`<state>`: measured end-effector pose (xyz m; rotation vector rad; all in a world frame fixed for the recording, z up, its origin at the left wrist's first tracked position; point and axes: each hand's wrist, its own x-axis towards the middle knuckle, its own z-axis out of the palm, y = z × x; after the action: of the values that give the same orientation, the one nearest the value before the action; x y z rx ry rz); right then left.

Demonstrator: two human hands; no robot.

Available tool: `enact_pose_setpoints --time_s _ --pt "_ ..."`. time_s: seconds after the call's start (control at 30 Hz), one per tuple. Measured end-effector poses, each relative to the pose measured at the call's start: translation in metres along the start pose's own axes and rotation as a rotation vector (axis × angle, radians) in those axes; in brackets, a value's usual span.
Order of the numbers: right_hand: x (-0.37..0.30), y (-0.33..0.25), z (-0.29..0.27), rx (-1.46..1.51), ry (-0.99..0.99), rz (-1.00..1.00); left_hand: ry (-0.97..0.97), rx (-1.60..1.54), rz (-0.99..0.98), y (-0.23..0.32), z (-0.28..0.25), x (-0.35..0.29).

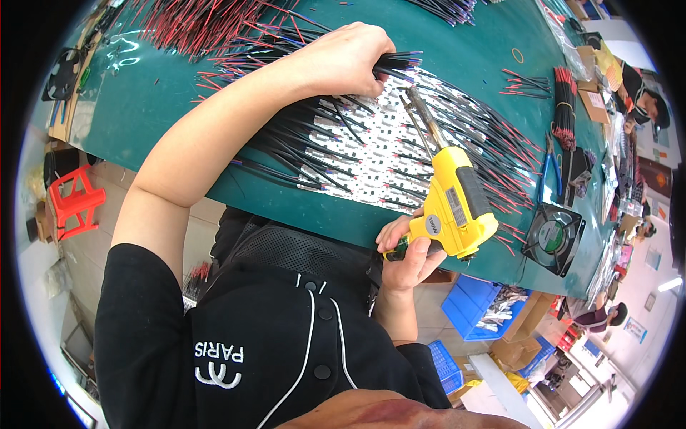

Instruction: The person aligns wires onto circuit boards by hand while holding a soldering gun.

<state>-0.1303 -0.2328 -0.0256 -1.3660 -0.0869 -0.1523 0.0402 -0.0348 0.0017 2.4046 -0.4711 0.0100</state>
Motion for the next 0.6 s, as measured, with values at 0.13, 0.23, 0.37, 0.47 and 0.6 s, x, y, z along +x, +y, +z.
enact_pose_setpoints --time_s 0.13,0.23,0.37,0.47,0.6 --pt "0.0003 -0.002 0.001 0.009 -0.007 0.007 -0.001 0.023 -0.009 0.0016 -0.0002 -0.0002" --pt "-0.0003 -0.0017 -0.0001 0.02 -0.011 0.028 -0.006 0.016 -0.01 0.0028 -0.0008 -0.0002" --pt "0.0007 -0.001 -0.0011 -0.003 -0.041 0.05 0.017 0.016 0.0 0.0015 0.0006 -0.001" --pt "0.0006 -0.0003 0.0006 -0.006 -0.055 0.041 0.005 0.02 -0.012 0.0026 0.0005 -0.0009" --pt "0.0007 0.0016 0.0003 -0.023 -0.059 0.04 0.027 0.015 -0.01 0.003 0.0016 -0.0012"
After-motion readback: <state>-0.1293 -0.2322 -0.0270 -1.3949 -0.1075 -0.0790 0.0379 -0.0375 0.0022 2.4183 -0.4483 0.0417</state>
